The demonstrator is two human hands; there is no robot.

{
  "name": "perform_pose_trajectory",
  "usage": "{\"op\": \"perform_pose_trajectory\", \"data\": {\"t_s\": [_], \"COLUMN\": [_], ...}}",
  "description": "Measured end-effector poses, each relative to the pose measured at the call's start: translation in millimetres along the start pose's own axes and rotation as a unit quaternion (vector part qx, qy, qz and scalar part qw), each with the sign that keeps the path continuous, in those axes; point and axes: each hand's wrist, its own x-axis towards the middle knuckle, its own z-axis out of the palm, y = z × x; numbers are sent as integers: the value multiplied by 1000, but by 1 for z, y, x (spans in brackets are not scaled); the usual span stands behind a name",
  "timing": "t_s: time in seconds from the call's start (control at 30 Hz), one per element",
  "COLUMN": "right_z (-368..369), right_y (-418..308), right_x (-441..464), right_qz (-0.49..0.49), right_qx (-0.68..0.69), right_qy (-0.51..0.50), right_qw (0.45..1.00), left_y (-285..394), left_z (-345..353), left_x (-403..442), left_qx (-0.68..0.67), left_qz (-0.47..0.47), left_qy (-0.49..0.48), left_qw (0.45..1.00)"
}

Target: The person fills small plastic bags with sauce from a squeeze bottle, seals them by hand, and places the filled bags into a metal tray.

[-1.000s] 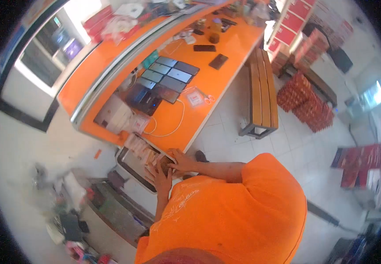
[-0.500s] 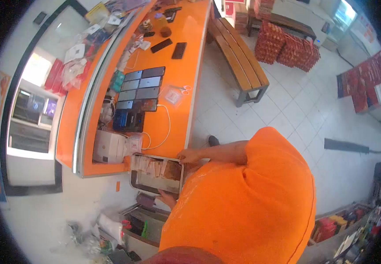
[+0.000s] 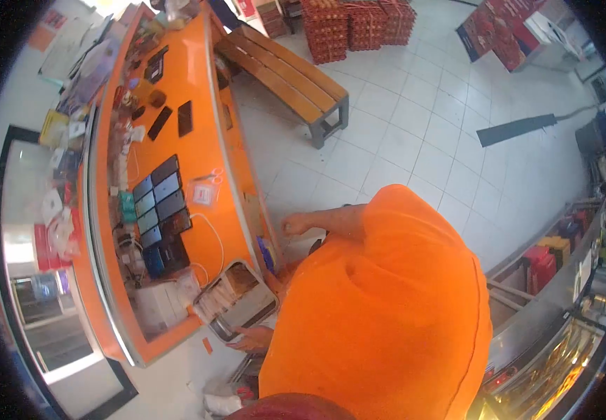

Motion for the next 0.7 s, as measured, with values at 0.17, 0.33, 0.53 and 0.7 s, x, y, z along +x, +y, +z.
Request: {"op": "perform_pose_trajectory", "data": {"t_s": [0.17,0.33,0.53,0.7], "right_z": [-12,-73,-134,-147], "right_y": [189,270,349,367], "right_x": [-68,-234,-395,-459], "right_qz": [199,313,401,432], "right_qx": [-34,73,146,196], "right_qy": [-151,-114,-83,-100], "right_qw": [968,940,900,875], "left_y": [109,239,388,445], "left_z": [20,85,150,165], "left_x": [-12,-107,-304,-410], "left_qx": [-162,-283,-405,-422], "left_qz": [245,305,327,358], "left_qy": [-1,-112,-317,-396], "left_qw": [956,903,793,733]}}
